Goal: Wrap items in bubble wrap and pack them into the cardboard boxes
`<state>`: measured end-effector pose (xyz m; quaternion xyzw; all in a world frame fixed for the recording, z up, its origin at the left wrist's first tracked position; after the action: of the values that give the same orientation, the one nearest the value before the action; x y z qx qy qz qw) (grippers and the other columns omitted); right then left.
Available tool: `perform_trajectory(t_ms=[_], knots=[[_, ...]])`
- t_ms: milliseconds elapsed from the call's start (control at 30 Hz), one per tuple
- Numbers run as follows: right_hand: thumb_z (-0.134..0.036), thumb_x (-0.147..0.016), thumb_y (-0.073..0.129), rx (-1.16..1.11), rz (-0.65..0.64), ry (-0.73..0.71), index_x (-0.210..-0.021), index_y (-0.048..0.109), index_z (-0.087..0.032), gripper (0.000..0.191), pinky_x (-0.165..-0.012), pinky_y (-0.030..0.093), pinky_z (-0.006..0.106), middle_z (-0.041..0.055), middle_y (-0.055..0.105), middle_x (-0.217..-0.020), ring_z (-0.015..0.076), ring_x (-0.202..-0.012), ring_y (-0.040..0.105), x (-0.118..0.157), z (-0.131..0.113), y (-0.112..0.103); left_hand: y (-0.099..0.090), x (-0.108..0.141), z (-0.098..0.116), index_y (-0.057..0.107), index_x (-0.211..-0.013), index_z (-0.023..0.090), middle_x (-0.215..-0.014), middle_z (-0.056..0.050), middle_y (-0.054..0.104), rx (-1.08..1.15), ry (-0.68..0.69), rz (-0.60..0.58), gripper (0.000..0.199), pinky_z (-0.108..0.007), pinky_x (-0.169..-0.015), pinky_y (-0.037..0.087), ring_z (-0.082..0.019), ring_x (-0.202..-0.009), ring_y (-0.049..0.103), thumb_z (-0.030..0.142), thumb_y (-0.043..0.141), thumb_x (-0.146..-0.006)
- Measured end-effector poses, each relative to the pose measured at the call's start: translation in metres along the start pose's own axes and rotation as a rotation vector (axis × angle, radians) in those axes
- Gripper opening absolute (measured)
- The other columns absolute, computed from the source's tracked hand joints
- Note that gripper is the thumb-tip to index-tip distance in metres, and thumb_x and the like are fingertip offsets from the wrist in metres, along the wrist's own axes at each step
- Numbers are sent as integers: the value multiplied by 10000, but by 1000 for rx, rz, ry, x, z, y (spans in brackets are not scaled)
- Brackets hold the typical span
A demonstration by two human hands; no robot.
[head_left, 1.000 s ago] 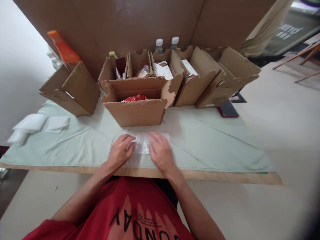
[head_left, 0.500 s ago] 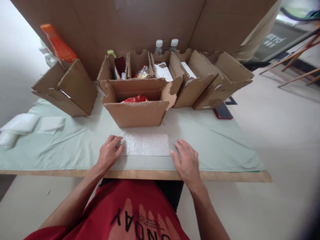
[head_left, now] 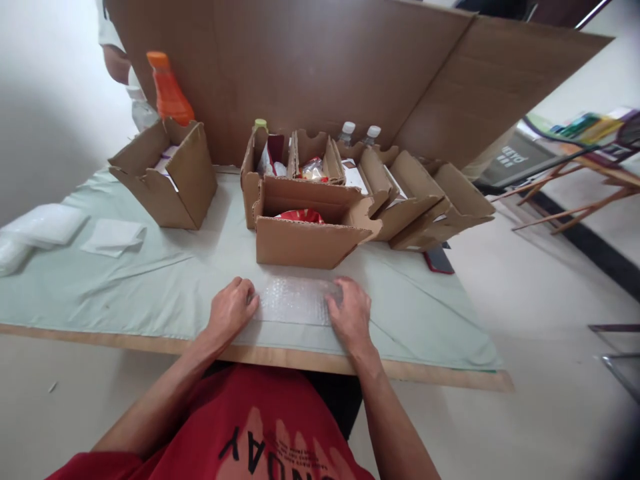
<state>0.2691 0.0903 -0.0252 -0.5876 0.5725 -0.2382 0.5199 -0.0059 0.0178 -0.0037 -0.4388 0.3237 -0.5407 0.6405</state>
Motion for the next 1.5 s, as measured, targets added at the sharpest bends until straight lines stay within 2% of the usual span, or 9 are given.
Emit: perform_trajectory(t_ms=[167,300,400,633,767,900,1033,1233,1500], knots=[[-280,-943,490,3,-25,-9,-1375,546,-131,460,-1041,400,514,204,533,-1479,343,-1325,503,5,-26,2,1,1,3,626,-1238,167,-1171,-135,659,39,202,95,299,-411,-949,494,-282,-1073,632,233,552,-956],[-295,-957,520,-61,-190,-216,-1320,625,-219,386,-1087,401,445,101,593,-1453,270,-1336,523,16,-54,16,21,-4,21,705,-1086,198,-1051,-111,703,25,366,4,210,-425,-934,496,-294,-1041,640,176,583,-918],[-334,-965,524,-44,-164,-222,-1215,691,-238,315,-1051,441,429,74,646,-1396,254,-1302,565,28,-42,11,27,-5,20,726,-1017,201,-1000,-90,716,27,382,4,175,-389,-915,505,-271,-1004,654,151,629,-881],[-330,-967,442,-18,12,-24,-1238,667,-138,401,-999,461,507,183,687,-1284,319,-1204,619,18,22,-15,14,16,-1,695,-1138,158,-1114,-152,676,-26,185,166,264,-441,-937,478,-315,-1072,619,277,589,-928],[-281,-880,567,-65,-12,8,-1210,668,-144,371,-988,452,475,185,661,-1319,321,-1188,616,-7,6,-3,17,18,5,723,-945,123,-1044,-185,674,-57,106,191,212,-463,-902,467,-361,-1052,610,310,661,-866],[-223,-823,594,-161,-40,21,-871,685,-188,109,-970,442,425,140,711,-1178,281,-1123,636,-12,-13,5,22,19,13,698,-868,158,-1020,-138,695,-8,81,201,71,-388,-873,465,-295,-1019,635,198,642,-852],[-282,-822,569,-341,-40,74,-861,667,-198,135,-871,472,375,67,711,-899,238,-912,660,12,-17,-4,19,28,8,656,-920,191,-872,-36,713,77,60,199,89,-279,-744,466,-184,-808,671,151,590,-876],[-411,-825,568,-695,-66,199,-1353,546,-143,593,-642,500,291,-36,560,-739,154,-638,554,77,-23,-23,-5,24,3,644,-1126,206,-805,-5,736,112,138,200,282,-268,-714,481,-181,-767,697,124,535,-879],[-397,-773,621,-987,-212,371,-1535,389,-217,817,-431,502,245,-67,528,-749,146,-568,623,138,-63,-14,1,-19,64,688,-1188,243,-1170,-75,744,87,420,169,359,-351,-933,506,-253,-1079,682,123,581,-868]])
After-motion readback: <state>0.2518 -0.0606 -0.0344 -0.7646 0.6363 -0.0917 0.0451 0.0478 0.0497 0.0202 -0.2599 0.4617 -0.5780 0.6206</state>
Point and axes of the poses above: each hand's wrist, its own x-axis away from the middle knuckle, its own y-axis out of the palm, z = x × y, the point moved 1 cm from there along -x, towards the middle knuckle
